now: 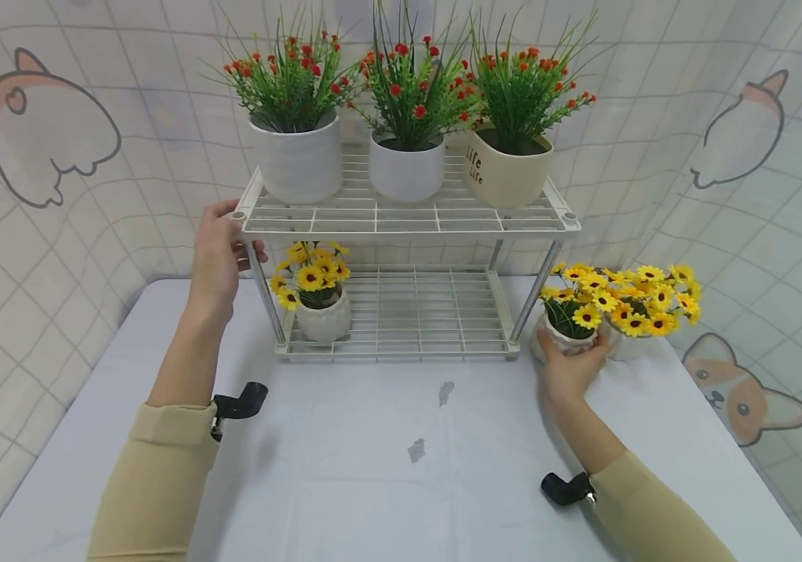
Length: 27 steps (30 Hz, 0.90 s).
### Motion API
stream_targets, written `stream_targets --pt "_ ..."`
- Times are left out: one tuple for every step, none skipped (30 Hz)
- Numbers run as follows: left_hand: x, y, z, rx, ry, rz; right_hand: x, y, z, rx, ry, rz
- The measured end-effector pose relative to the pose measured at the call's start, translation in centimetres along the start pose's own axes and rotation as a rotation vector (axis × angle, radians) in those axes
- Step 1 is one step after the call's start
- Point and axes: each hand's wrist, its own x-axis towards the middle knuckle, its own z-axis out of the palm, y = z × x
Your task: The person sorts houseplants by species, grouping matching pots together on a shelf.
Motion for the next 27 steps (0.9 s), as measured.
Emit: stream_targets --pt "0.0 -0.1 0.0 0.001 -0.001 0.0 0.0 0.0 0.1 0.008 0.001 -0.006" --pt "0.1 -0.1 0.0 0.005 -0.001 -0.001 0.1 0.0 0.1 0.02 0.001 -0.01" --pt "0.1 -0.2 0.0 0.01 0.0 -0.001 0.2 0.1 0.2 0.023 0.003 -0.012" --pt "0.1 -0.2 -0.1 0.009 0.0 -0.002 0.3 0.1 0.2 0.029 0.004 -0.014" --pt "0.1 -0.2 -0.1 0.01 0.0 -0.001 0.4 0.1 0.2 0.034 0.007 -0.014" --pt "0.1 -0.3 -0.1 0.01 0.0 0.001 0.4 0.2 0.3 0.035 0.009 -0.018" --pt "0.1 -0.3 -0.1 0.012 0.0 0.003 0.3 0.0 0.3 0.047 0.006 -0.019" --pt "0.1 -0.3 -0.1 0.012 0.0 0.002 0.4 0.0 0.3 0.05 0.005 -0.015" --pt "0.1 -0.3 -0.1 0.014 0.0 0.003 0.4 0.0 0.4 0.053 0.005 -0.012" --pt "0.1 -0.2 -0.1 0.013 -0.001 0.004 0.4 0.0 0.4 0.054 0.005 -0.009" --pt "0.1 -0.2 -0.1 0.015 -0.001 0.005 0.4 0.0 0.4 0.057 0.006 -0.006" --pt "0.1 -0.2 -0.1 0.016 -0.001 0.004 0.4 -0.1 0.5 0.06 0.007 -0.004" --pt "0.0 -0.3 -0.1 0.017 -0.001 0.003 0.4 -0.1 0.5 0.071 0.007 0.002" --pt "0.0 -0.3 -0.1 0.017 -0.001 0.002 0.5 0.1 0.5 0.071 0.012 0.006" --pt "0.0 -0.3 -0.1 0.02 -0.001 0.005 0.6 0.1 0.5 0.075 0.016 0.011" --pt "0.0 -0.3 -0.1 0.02 -0.002 0.005 0.5 0.1 0.5 0.081 0.018 0.016" --pt "0.0 -0.4 -0.2 0.023 -0.003 0.004 0.5 0.2 0.5 0.094 0.021 0.019" --pt "0.0 -0.4 -0.2 0.024 -0.004 0.004 0.5 0.1 0.4 0.102 0.025 0.024" --pt "0.0 -0.4 -0.2 0.025 -0.004 0.003 0.3 0.1 0.4 0.113 0.027 0.028" --pt "0.0 -0.4 -0.2 0.024 -0.004 0.003 0.2 0.1 0.3 0.113 0.029 0.032" --pt "0.0 -0.4 -0.2 0.022 -0.005 0.003 0.0 0.1 0.2 0.112 0.034 0.036" --pt "0.0 -0.4 -0.2 0.02 -0.005 0.003 -0.2 0.0 0.1 0.11 0.037 0.038" --pt "0.0 -0.4 -0.2 0.017 -0.006 0.004 -0.4 -0.1 0.0 0.104 0.04 0.041" --pt "0.0 -0.3 -0.2 0.014 -0.005 0.004 -0.7 -0.2 -0.2 0.087 0.042 0.047" --pt "0.0 -0.3 -0.1 0.012 -0.006 0.004 -1.0 -0.2 -0.3 0.074 0.041 0.052" --pt "0.0 -0.3 -0.1 0.01 -0.006 0.005 -1.2 -0.3 -0.5 0.058 0.04 0.059" --pt "0.0 -0.2 -0.1 0.009 -0.006 0.005 -1.5 -0.3 -0.7 0.041 0.038 0.063"
